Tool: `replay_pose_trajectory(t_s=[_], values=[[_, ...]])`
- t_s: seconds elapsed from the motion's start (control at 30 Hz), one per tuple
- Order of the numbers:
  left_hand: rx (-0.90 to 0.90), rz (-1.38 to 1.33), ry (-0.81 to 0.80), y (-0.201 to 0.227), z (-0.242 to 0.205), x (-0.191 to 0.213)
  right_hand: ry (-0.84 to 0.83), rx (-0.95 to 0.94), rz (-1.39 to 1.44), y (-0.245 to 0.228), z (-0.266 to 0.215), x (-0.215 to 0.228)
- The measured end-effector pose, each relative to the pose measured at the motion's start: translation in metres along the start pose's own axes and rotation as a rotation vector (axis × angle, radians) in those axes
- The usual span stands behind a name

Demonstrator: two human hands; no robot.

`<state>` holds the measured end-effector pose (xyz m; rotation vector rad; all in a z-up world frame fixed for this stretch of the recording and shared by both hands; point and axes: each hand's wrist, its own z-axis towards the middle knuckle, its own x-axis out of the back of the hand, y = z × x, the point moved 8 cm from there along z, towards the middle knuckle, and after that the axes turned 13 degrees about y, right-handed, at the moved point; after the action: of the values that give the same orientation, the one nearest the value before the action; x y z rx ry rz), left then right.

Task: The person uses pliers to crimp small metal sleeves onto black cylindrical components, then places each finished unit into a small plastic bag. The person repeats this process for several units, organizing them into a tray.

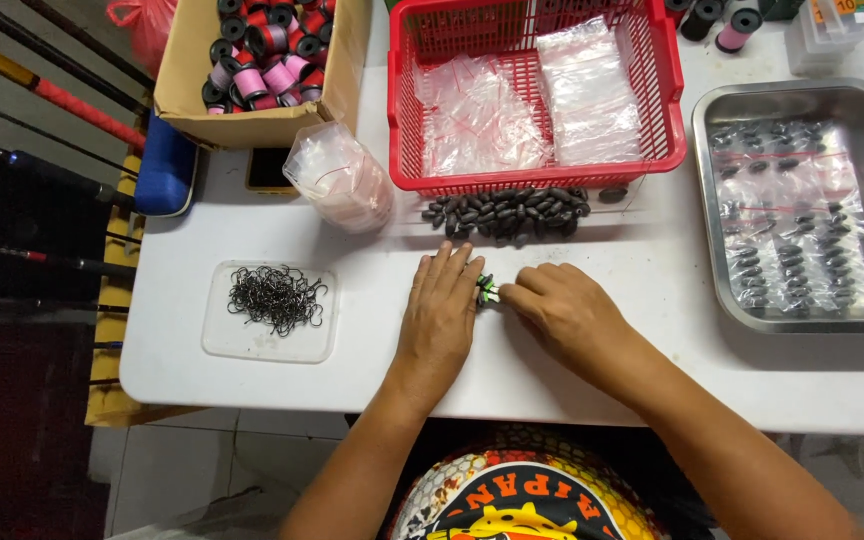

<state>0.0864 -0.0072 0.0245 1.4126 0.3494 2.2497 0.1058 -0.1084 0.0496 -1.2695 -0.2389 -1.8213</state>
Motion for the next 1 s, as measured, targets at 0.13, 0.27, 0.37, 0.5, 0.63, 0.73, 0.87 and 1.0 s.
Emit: replay_pose_trajectory(t_s=[0.13, 0.27, 0.37, 0.5, 0.63, 0.73, 0.87, 1.0], values=[[0.006, 0.002, -0.006, -0.002, -0.001, -0.002, -0.086, 0.030, -0.095, -0.005, 0.003, -0.003], [-0.011, 0.018, -0.008, -0.002, -0.002, -0.003, -0.032, 0.048, -0.108, -0.004, 0.005, -0.013], [0.000, 0.011, 0.001, -0.003, -0.002, -0.003, -0.090, 0.062, -0.119, -0.008, 0.003, -0.008], [-0.009, 0.014, 0.004, 0.000, 0.000, 0.000, -0.041, 0.058, -0.106, -0.007, 0.010, -0.009], [-0.005, 0.011, 0.005, 0.000, 0.001, 0.001, -0.015, -0.020, -0.036, -0.006, 0.009, -0.002], [0.010, 0.000, 0.002, -0.002, 0.002, -0.001, -0.107, -0.040, -0.035, -0.002, 0.005, -0.002], [0.002, -0.006, -0.005, -0.001, 0.000, -0.001, -0.022, -0.042, -0.006, 0.001, 0.008, -0.006], [0.014, -0.011, 0.004, -0.004, -0.001, -0.002, -0.088, -0.061, 0.024, -0.002, 0.006, 0.003]])
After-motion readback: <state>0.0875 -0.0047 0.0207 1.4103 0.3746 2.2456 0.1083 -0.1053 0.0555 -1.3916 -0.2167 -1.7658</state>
